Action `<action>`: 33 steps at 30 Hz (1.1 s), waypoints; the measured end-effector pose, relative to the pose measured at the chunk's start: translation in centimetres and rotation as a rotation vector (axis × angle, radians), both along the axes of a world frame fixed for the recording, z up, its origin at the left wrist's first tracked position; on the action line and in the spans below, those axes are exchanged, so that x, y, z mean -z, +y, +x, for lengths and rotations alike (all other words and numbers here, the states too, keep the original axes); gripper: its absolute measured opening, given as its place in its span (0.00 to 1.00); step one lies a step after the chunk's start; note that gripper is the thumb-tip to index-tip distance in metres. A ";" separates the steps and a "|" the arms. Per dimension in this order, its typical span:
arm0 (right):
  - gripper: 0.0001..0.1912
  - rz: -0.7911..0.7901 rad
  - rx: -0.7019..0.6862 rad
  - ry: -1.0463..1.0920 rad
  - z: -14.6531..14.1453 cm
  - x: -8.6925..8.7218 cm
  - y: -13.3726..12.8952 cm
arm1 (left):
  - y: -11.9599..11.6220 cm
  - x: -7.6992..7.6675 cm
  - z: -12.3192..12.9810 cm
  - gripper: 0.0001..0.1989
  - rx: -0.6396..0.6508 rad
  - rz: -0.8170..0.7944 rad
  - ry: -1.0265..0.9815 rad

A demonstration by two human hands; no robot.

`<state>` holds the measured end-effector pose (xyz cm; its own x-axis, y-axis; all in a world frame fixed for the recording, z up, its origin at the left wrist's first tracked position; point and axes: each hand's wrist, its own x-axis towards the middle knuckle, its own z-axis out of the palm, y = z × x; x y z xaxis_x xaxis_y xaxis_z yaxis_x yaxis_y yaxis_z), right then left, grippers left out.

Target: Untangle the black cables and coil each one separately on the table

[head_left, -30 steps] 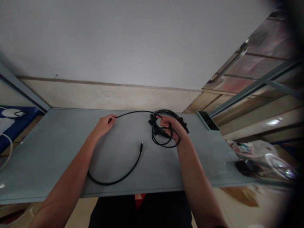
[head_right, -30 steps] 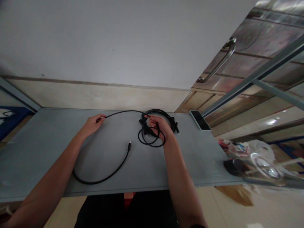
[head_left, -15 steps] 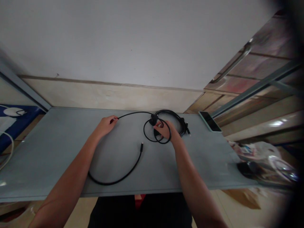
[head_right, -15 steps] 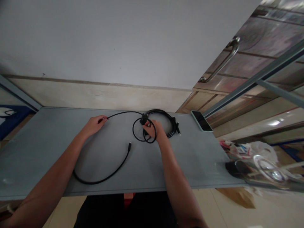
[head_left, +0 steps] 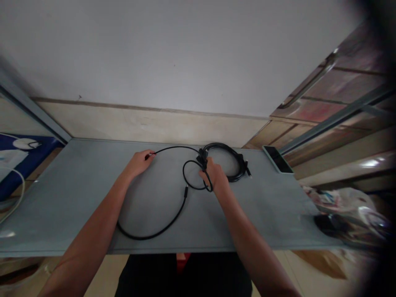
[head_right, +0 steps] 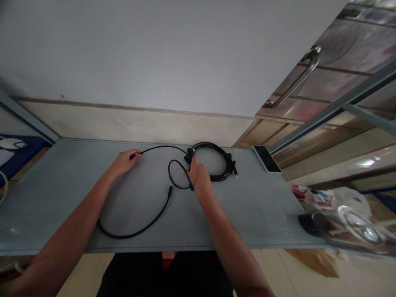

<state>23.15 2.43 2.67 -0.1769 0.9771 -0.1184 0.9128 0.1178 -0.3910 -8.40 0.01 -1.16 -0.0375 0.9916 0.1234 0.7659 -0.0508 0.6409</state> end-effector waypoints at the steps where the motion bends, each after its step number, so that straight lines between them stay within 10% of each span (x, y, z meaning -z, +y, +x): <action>1: 0.20 0.017 0.002 -0.006 -0.1 0.1 -0.1 | 0.0 0.1 0.0 0.20 -0.004 0.000 0.001; 17: 0.29 0.233 0.039 0.029 1.5 -0.1 1.4 | 0.0 0.0 0.1 0.20 0.028 -0.011 -0.001; 33: 0.16 0.223 0.117 -0.091 1.6 -0.1 1.5 | -0.1 -0.1 0.1 0.20 0.042 0.001 -0.003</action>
